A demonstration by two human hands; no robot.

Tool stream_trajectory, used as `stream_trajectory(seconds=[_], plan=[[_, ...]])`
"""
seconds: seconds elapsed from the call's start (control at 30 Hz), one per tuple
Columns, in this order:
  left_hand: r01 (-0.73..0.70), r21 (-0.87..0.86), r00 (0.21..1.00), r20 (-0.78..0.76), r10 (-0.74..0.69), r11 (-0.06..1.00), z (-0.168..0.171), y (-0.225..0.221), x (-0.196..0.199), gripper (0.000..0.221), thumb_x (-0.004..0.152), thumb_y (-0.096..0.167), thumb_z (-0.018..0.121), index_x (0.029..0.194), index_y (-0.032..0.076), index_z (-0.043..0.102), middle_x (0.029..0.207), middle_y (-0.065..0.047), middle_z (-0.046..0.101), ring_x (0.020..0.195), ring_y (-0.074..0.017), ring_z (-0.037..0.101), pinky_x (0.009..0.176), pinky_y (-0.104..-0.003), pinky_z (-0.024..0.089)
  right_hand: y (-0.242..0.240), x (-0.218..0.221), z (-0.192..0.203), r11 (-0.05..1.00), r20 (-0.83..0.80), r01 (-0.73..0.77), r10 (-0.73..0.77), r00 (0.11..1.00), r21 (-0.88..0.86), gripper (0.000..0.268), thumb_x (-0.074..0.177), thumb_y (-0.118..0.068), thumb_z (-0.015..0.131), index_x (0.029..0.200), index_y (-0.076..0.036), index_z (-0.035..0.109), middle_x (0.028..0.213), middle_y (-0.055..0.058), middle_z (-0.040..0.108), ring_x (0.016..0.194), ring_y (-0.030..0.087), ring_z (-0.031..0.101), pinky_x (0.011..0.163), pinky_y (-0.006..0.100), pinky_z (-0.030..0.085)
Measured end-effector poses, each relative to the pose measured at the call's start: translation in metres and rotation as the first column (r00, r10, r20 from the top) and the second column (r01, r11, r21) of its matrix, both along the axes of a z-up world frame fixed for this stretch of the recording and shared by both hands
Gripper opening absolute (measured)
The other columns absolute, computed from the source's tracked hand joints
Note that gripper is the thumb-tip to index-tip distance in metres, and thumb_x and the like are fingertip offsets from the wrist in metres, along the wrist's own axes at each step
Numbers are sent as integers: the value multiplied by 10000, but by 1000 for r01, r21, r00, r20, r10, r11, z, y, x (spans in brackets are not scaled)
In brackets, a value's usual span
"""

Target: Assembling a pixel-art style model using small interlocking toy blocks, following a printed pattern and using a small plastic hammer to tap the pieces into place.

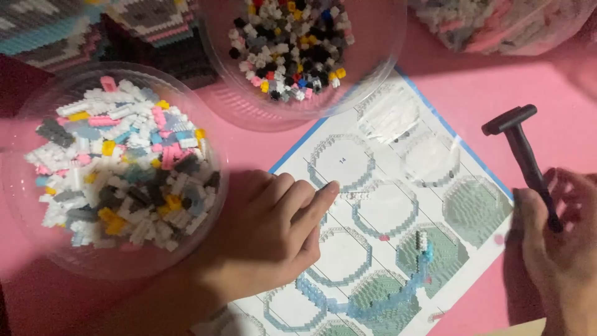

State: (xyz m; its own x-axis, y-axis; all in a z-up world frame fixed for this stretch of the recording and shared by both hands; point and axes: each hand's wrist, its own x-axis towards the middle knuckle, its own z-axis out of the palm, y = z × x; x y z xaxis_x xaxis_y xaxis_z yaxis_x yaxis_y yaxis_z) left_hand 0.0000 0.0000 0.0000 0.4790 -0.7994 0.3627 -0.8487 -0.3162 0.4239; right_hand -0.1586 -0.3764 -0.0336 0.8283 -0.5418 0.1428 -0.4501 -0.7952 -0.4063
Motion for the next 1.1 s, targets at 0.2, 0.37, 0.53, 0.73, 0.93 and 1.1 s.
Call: stream_trajectory(seconds=[0.2, 0.37, 0.53, 0.73, 0.93, 1.1], plan=[[12, -22, 1000, 18, -12, 1000, 12, 0, 3, 478, 883, 150, 741, 1319, -42, 710, 946, -40, 579, 893, -220, 544, 830, -423, 408, -36, -51, -16, 991, -54, -25, 18, 998, -132, 171, 1284, -36, 608, 1169, 90, 601, 999, 186, 691, 864, 264, 698, 788, 336, 556], [6, -21, 998, 63, -5, 1000, 13, 1, 3, 454, 877, 132, 728, 1289, -57, 724, 890, -48, 584, 824, -219, 543, 764, -414, 387, -61, -70, -17, 955, -65, -163, 152, 986, -246, 183, 1216, -64, 536, 1235, 115, 571, 1002, 202, 662, 890, 270, 694, 802, 328, 559], [-11, -33, 997, 74, 13, 999, 11, 3, 0, 438, 886, 146, 717, 1276, -53, 737, 883, -58, 589, 816, -225, 544, 751, -416, 387, 19, -64, 13, 975, -11, -102, 102, 995, -198, 162, 1120, -102, 584, 1128, 49, 643, 893, 163, 698, 809, 273, 726, 736, 354, 565], [-25, -35, 997, 76, 27, 999, 10, 4, -2, 436, 904, 160, 710, 1282, -57, 724, 918, -71, 595, 848, -225, 554, 780, -415, 407, 75, -39, 41, 904, -178, -426, 411, 894, -49, 193, 969, -153, 660, 1009, 28, 714, 752, 129, 720, 690, 284, 755, 618, 374, 573], [-21, -14, 995, 99, 22, 1000, 7, 3, -2, 439, 900, 149, 711, 1289, -54, 728, 895, -68, 592, 837, -229, 557, 753, -414, 408, 81, -29, 43, 834, -173, -519, 492, 853, -188, 169, 949, -121, 680, 969, 42, 716, 677, 165, 688, 619, 345, 723, 600, 445, 561], [-26, -33, 996, 85, 29, 999, 4, 4, -3, 430, 899, 172, 709, 1265, -54, 723, 927, -81, 611, 853, -236, 563, 771, -419, 416, 82, -24, 40, 824, -212, -541, 505, 837, -170, 142, 906, -98, 757, 946, 31, 713, 668, 149, 692, 602, 326, 712, 578, 451, 543]])
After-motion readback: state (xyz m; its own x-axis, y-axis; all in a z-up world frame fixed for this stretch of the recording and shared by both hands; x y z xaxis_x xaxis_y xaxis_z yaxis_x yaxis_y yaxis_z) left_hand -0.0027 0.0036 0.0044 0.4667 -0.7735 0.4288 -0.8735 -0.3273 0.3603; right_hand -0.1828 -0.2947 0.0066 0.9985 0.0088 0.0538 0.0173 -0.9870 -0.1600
